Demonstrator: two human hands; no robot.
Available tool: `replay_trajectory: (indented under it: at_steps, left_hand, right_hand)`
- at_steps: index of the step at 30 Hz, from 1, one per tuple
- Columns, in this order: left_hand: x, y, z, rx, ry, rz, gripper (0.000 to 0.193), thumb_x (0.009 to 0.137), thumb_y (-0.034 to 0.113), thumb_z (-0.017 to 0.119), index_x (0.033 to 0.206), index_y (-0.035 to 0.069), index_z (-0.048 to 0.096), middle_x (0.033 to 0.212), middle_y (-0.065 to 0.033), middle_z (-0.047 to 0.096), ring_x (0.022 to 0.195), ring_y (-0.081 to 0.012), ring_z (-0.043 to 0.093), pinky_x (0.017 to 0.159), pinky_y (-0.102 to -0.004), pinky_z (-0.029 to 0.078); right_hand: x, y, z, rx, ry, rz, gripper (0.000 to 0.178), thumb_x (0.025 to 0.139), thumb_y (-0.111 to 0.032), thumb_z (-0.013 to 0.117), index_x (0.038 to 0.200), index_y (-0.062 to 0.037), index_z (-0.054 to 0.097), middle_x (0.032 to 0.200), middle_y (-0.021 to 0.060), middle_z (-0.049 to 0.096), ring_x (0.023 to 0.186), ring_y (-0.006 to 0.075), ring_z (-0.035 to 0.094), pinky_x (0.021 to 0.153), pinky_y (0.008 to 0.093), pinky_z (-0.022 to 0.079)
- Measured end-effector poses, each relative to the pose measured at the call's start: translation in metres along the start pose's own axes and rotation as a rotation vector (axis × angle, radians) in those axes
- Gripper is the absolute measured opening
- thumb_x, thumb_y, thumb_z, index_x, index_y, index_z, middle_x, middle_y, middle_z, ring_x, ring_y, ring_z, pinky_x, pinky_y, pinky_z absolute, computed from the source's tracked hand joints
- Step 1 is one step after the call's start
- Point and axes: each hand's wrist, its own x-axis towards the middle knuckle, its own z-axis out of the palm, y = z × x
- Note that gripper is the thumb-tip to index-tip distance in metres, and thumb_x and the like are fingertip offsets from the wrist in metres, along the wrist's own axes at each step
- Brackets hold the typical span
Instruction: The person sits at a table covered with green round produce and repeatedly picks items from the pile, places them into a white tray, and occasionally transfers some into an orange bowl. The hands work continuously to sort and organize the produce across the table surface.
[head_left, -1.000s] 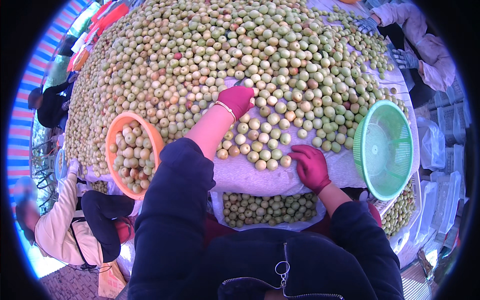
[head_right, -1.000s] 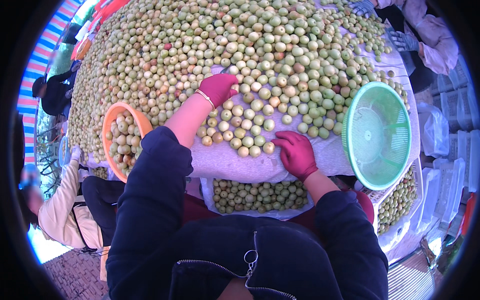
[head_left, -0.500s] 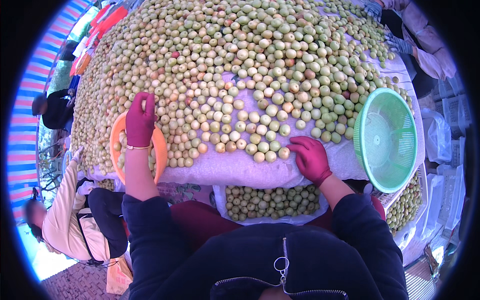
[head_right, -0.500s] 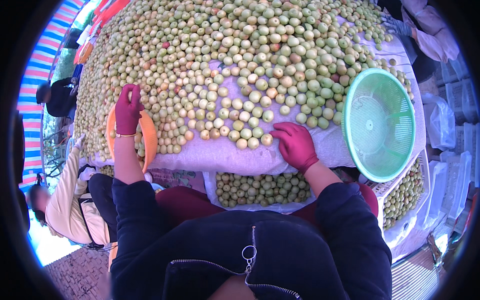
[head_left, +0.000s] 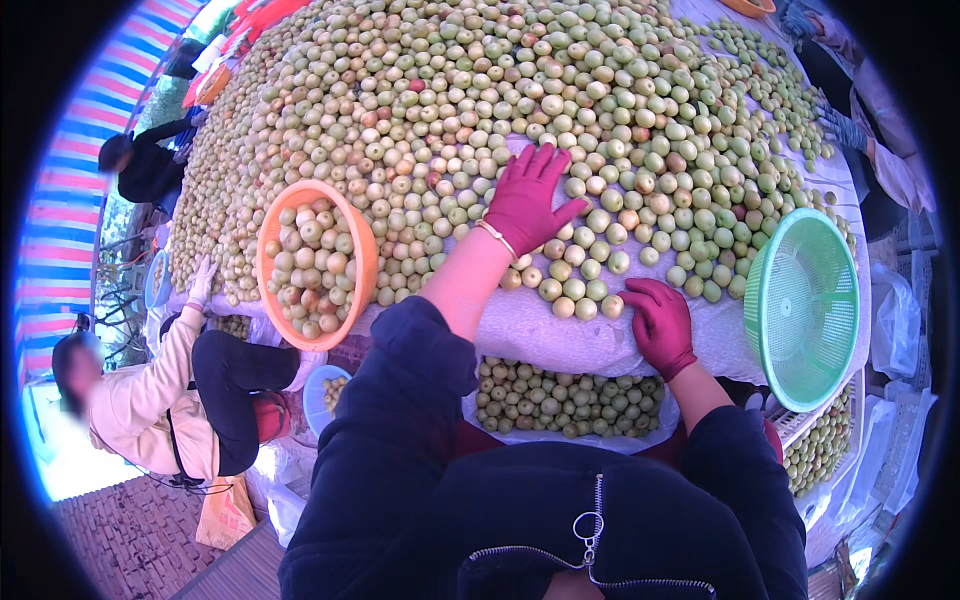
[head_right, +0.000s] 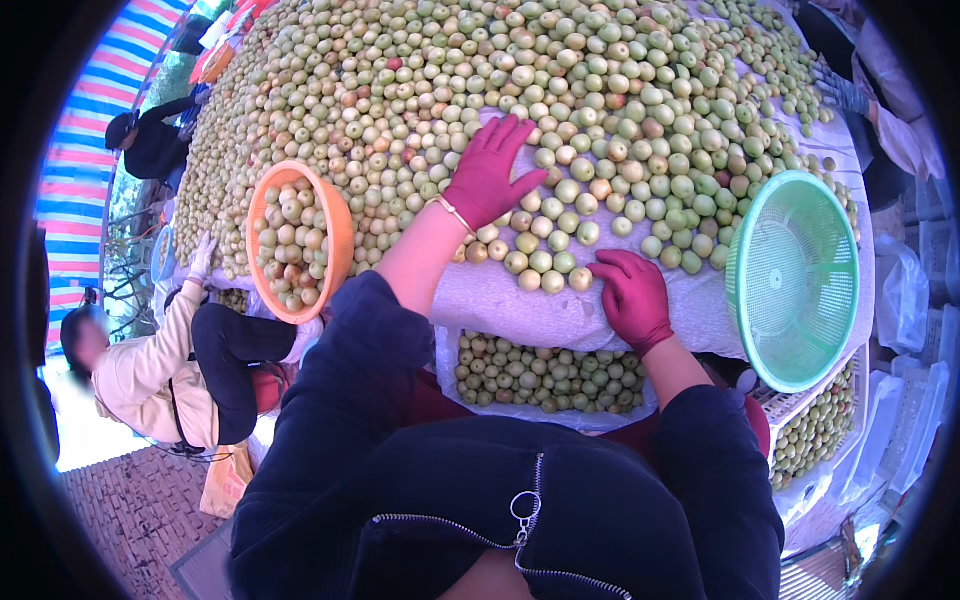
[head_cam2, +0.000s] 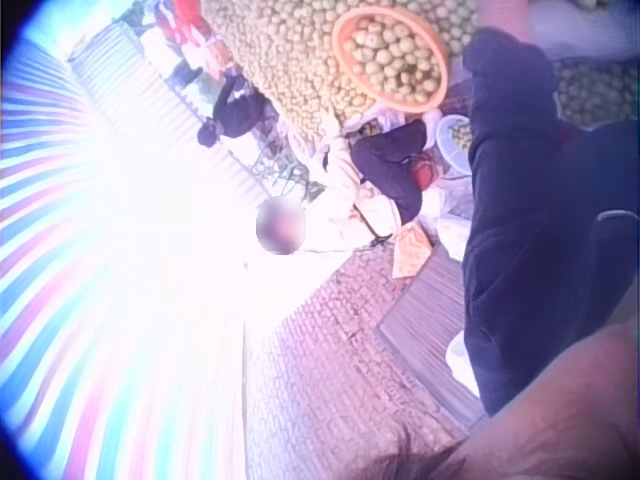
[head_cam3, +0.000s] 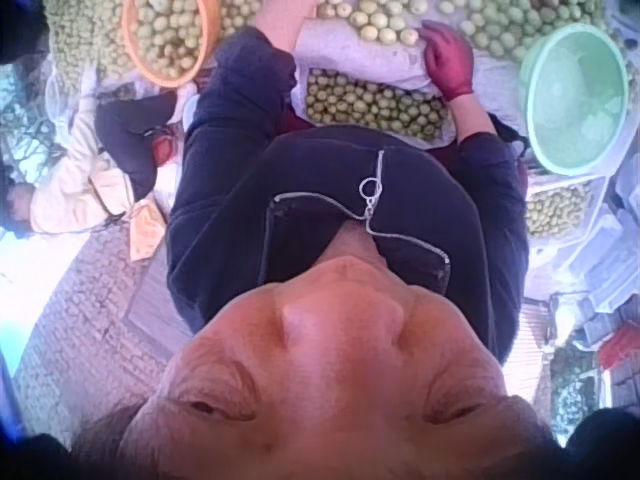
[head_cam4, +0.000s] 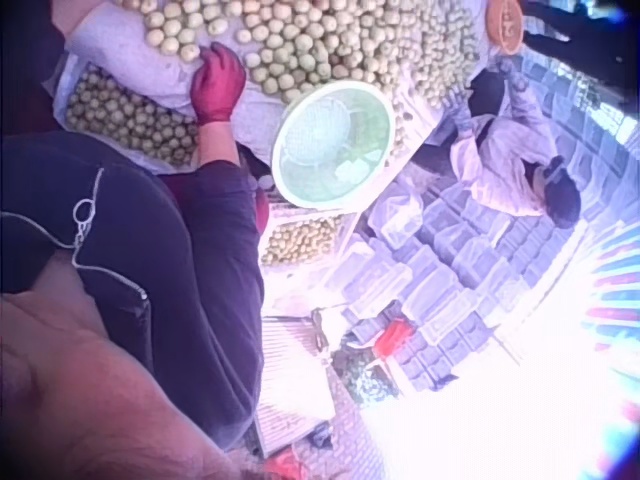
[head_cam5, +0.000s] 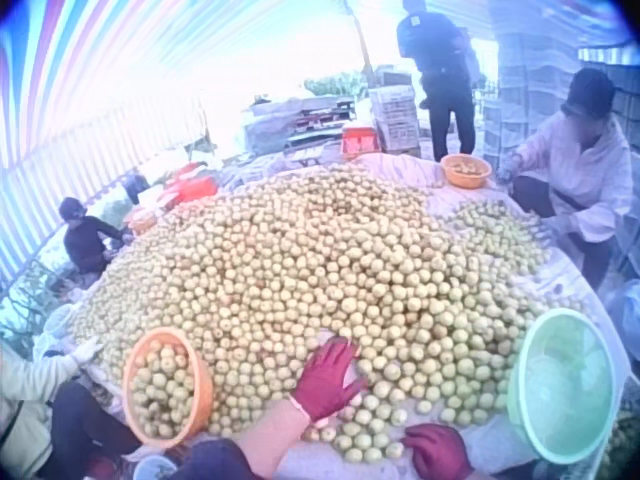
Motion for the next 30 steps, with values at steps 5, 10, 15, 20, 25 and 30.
replay_trajectory:
  at_steps: [5, 10, 15, 20, 25, 30]
  left_hand:
    - [0.001, 0.082, 0.059, 0.051, -0.136, 0.101, 0.077, 0.088, 0.057, 0.058, 0.147, 0.010, 0.042, 0.154, -0.0170, 0.036, 0.143, -0.0383, 0.031, 0.116, -0.0569, 0.025]
    - [-0.021, 0.031, 0.030, -0.132, 0.084, 0.165, 0.068, 0.091, 0.041, 0.063, 0.147, 0.009, 0.041, 0.151, -0.0185, 0.040, 0.141, -0.0377, 0.034, 0.117, -0.0531, 0.024]
    - [-0.066, -0.088, -0.021, 0.281, 0.110, -0.432, 0.073, 0.090, 0.049, 0.061, 0.144, 0.003, 0.043, 0.148, -0.0224, 0.042, 0.140, -0.0402, 0.035, 0.116, -0.0577, 0.022]
    - [-0.069, -0.086, 0.010, 0.116, 0.171, -0.302, 0.071, 0.091, 0.042, 0.063, 0.144, 0.000, 0.042, 0.150, -0.0222, 0.041, 0.141, -0.0386, 0.036, 0.117, -0.0540, 0.024]
    - [-0.053, -0.018, 0.024, -0.060, 0.056, -0.013, 0.068, 0.094, 0.040, 0.059, 0.146, 0.001, 0.040, 0.152, -0.0213, 0.037, 0.144, -0.0379, 0.031, 0.119, -0.0531, 0.022]
    - [-0.041, 0.013, 0.016, -0.265, -0.020, 0.109, 0.057, 0.093, 0.035, 0.060, 0.140, 0.005, 0.049, 0.146, -0.0180, 0.045, 0.138, -0.0362, 0.039, 0.115, -0.0469, 0.030]
  right_hand:
    - [0.001, 0.002, 0.001, 0.012, 0.000, -0.026, 0.033, 0.072, 0.003, 0.063, 0.103, -0.0088, 0.067, 0.111, 0.0124, 0.067, 0.106, 0.0347, 0.063, 0.090, 0.0452, 0.049]
    - [-0.001, 0.004, 0.001, 0.021, 0.005, -0.025, 0.033, 0.072, 0.003, 0.063, 0.103, -0.0092, 0.067, 0.111, 0.0124, 0.067, 0.105, 0.0346, 0.063, 0.090, 0.0455, 0.049]
    - [-0.001, 0.003, 0.001, 0.010, -0.011, -0.003, 0.033, 0.072, 0.002, 0.064, 0.102, -0.0097, 0.068, 0.110, 0.0118, 0.067, 0.105, 0.0346, 0.063, 0.089, 0.0456, 0.050]
    - [0.000, 0.002, 0.001, 0.011, -0.004, 0.004, 0.033, 0.071, 0.002, 0.064, 0.101, -0.0096, 0.068, 0.110, 0.0112, 0.068, 0.105, 0.0343, 0.063, 0.089, 0.0455, 0.049]
    - [0.000, 0.001, 0.001, 0.002, -0.014, 0.006, 0.032, 0.071, 0.002, 0.064, 0.101, -0.0089, 0.069, 0.110, 0.0115, 0.068, 0.105, 0.0344, 0.063, 0.089, 0.0454, 0.049]
    - [0.000, 0.002, 0.001, 0.008, -0.022, 0.003, 0.034, 0.070, 0.002, 0.064, 0.101, -0.0084, 0.069, 0.111, 0.0114, 0.068, 0.105, 0.0346, 0.063, 0.088, 0.0450, 0.049]
